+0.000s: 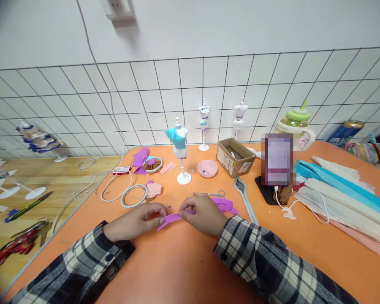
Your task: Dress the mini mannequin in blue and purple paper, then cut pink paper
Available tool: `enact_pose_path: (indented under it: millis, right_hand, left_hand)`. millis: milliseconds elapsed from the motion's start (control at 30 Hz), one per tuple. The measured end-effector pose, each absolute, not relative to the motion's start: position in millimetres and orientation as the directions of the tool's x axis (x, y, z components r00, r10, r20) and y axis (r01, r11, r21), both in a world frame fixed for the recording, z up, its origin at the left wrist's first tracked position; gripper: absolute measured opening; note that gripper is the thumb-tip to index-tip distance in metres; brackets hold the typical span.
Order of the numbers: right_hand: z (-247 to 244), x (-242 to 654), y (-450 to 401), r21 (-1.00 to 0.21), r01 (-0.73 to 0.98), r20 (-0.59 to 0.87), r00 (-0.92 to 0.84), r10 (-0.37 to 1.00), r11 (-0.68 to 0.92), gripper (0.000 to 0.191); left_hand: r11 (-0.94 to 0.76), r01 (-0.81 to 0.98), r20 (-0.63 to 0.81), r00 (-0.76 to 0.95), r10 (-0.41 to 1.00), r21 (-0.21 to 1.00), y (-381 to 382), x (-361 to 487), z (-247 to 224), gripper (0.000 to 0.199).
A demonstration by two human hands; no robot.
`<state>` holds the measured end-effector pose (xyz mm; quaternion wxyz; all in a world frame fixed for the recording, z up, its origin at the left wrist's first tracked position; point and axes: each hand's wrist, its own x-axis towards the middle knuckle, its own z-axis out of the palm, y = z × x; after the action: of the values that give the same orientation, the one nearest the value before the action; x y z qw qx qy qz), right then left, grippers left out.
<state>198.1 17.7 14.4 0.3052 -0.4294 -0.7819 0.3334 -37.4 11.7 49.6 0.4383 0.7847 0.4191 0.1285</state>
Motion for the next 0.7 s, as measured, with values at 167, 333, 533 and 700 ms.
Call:
enact_pose_path:
  millis: [167,333,533,700]
  right_hand:
    - [18.4,200.6,17.9,-0.793,0.479,0.186,-0.397,0.899,0.376,0.009]
    - [18.1,202.9,14.1,-0.735,0.53,0.205,-0.42,0.884,0.423,0.011]
    - [38.8,187.7,9.0,-0.665,0.511,0.276,-0.511,0.814,0.545,0.056]
    - [61.6,186.4,20.0,-0.696,0.546,0.239,-0.436,0.867,0.467,0.02]
  left_hand:
    - [-0.096,0.472,-0.224,0.576,0.786,0.876,12.3,-39.0,43.3,0.018]
    - [-0.256,0.599,-0.134,0.529,0.838,0.759,11.1,-41.0,44.4,0.021]
    - [-0.368,0.658,-0.082,0.547,0.833,0.657,14.1,-30.7,64.8,0.022]
    - [-0.373,0.686,-0.058,0.518,0.854,0.625,23.1,-14.6,96.9,0.021]
